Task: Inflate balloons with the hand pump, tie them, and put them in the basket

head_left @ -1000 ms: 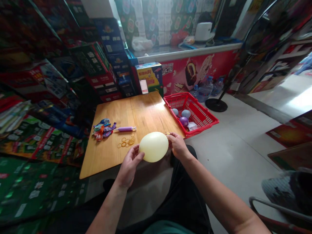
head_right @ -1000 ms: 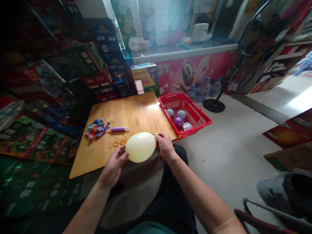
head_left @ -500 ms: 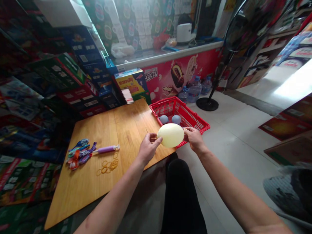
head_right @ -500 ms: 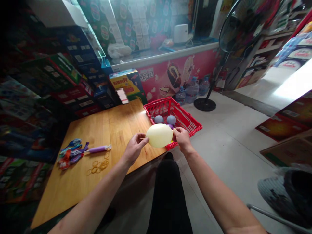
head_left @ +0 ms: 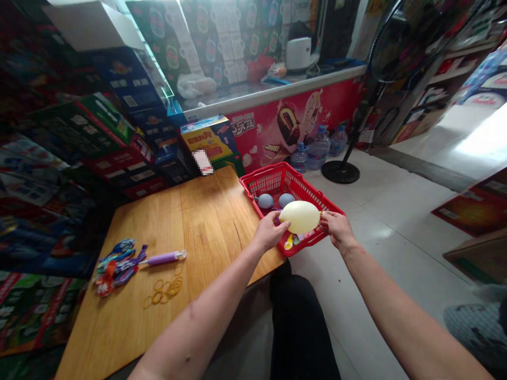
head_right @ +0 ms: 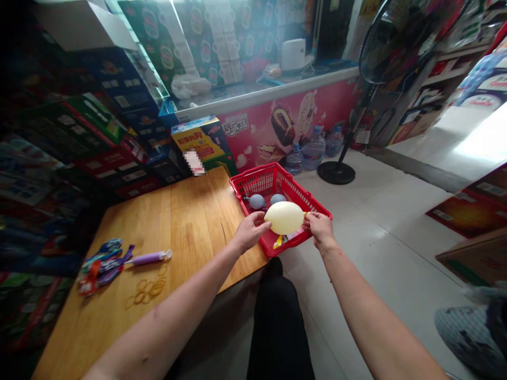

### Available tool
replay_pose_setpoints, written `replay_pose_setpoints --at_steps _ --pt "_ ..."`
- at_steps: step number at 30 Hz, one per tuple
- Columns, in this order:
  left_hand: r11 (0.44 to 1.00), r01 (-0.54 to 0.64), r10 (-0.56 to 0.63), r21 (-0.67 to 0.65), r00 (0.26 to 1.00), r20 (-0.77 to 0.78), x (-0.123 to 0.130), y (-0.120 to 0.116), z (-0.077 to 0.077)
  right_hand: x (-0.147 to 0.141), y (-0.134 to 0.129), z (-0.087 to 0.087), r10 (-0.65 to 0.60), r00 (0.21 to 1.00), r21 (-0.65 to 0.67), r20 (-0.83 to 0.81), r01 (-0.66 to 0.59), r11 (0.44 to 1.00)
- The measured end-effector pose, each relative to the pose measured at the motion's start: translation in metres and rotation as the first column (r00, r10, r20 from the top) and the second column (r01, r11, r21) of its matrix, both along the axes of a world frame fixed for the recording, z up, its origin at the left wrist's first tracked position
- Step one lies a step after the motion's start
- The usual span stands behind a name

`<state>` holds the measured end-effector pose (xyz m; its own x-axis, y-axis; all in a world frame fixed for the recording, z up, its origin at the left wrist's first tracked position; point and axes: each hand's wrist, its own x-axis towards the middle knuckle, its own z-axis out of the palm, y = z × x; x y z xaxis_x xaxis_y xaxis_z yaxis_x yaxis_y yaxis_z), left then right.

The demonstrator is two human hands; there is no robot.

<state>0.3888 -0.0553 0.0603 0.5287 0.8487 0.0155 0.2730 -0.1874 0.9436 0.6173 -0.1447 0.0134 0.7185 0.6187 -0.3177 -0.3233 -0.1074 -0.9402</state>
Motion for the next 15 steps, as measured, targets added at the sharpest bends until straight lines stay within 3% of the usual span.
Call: replay_pose_setpoints --at_steps 4,8,11,15 --pt "1.0 -0.019 0.019 0.005 0.999 -0.025 0.003 -0.002 -0.005 0.007 -0.004 -0.002 -0.085 0.994 -0.021 0.071 0.087 0.996" --pt "0.998 -0.05 0.051 0.022 0.998 -0.041 -0.009 -0.018 -0.003 -0.002 -0.019 0.0 -0.136 0.972 -0.019 0.193 0.142 0.99" --pt "0.997 -0.057 0.059 0.045 0.997 -0.043 -0.027 -0.043 0.003 -0.03 -0.039 0.005 -0.06 0.957 -0.022 0.284 0.069 0.997" --pt "0.998 -0.015 0.018 0.061 0.999 -0.051 -0.065 -0.097 0.005 -0.093 -0.081 0.01 0.164 0.905 -0.057 0.392 -0.154 0.986"
